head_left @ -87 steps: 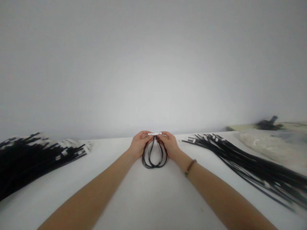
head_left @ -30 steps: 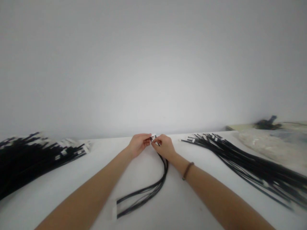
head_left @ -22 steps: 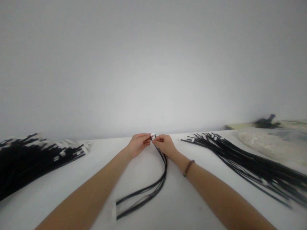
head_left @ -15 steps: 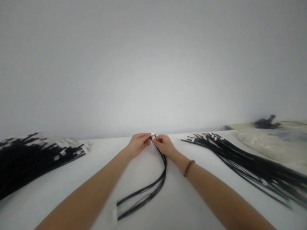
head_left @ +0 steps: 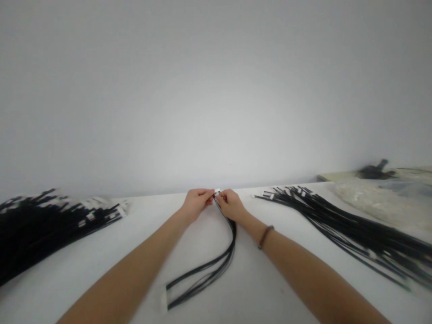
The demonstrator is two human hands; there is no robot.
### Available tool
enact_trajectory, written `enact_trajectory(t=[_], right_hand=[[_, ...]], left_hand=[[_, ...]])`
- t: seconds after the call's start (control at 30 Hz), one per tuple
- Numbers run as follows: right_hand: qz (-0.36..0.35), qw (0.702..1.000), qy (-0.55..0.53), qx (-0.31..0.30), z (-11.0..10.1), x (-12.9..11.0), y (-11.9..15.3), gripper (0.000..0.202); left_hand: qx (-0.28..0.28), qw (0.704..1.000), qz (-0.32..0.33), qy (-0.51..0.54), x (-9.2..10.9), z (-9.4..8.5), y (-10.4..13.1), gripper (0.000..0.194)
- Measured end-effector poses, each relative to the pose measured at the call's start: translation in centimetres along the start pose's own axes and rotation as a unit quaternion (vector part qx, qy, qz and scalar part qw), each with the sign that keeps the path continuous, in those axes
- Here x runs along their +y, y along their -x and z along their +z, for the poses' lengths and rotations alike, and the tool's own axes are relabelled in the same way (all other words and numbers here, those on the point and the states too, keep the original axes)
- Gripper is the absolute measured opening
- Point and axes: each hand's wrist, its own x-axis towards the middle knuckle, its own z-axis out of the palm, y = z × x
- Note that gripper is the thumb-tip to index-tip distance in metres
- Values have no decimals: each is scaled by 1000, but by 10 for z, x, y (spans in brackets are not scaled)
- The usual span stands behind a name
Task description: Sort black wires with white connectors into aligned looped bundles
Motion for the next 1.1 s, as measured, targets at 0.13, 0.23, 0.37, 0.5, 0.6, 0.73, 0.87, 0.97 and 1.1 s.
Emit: enact_trajectory(t=[0.13, 0.23, 0.37, 0.5, 0.6, 0.73, 0.87, 0.97, 1.1], right_hand=[[-15, 1000, 7, 3, 1, 2, 0, 12], [-35, 999, 19, 4, 2, 1, 1, 10], [-39, 999, 21, 8, 2, 0, 1, 10], [-35, 999, 12, 11, 1, 0, 1, 13], [-24, 1000, -1, 8, 1, 0, 1, 12], [19, 999, -40, 19, -1, 0, 1, 9], [110, 978, -174, -23, -4, -2, 1, 47], [163, 935, -281, -140, -8, -9, 0, 38], [204, 832, -443, -264, -18, -28, 1, 24]], left_hand=[[19, 1000, 1, 17, -3, 0, -2, 21], [35, 999, 10, 35, -6, 0, -5, 22], [25, 999, 13, 36, -7, -1, -6, 22], [14, 1000, 12, 19, -5, 0, -3, 22], [13, 1000, 0, 25, -3, 0, -1, 21], [6, 994, -28, 102, 1, -1, -3, 12], [61, 978, -36, 197, 5, -5, -9, 7], [121, 961, -48, 244, 12, -20, -16, 6], [205, 935, -65, 281, 28, -56, -22, 9]])
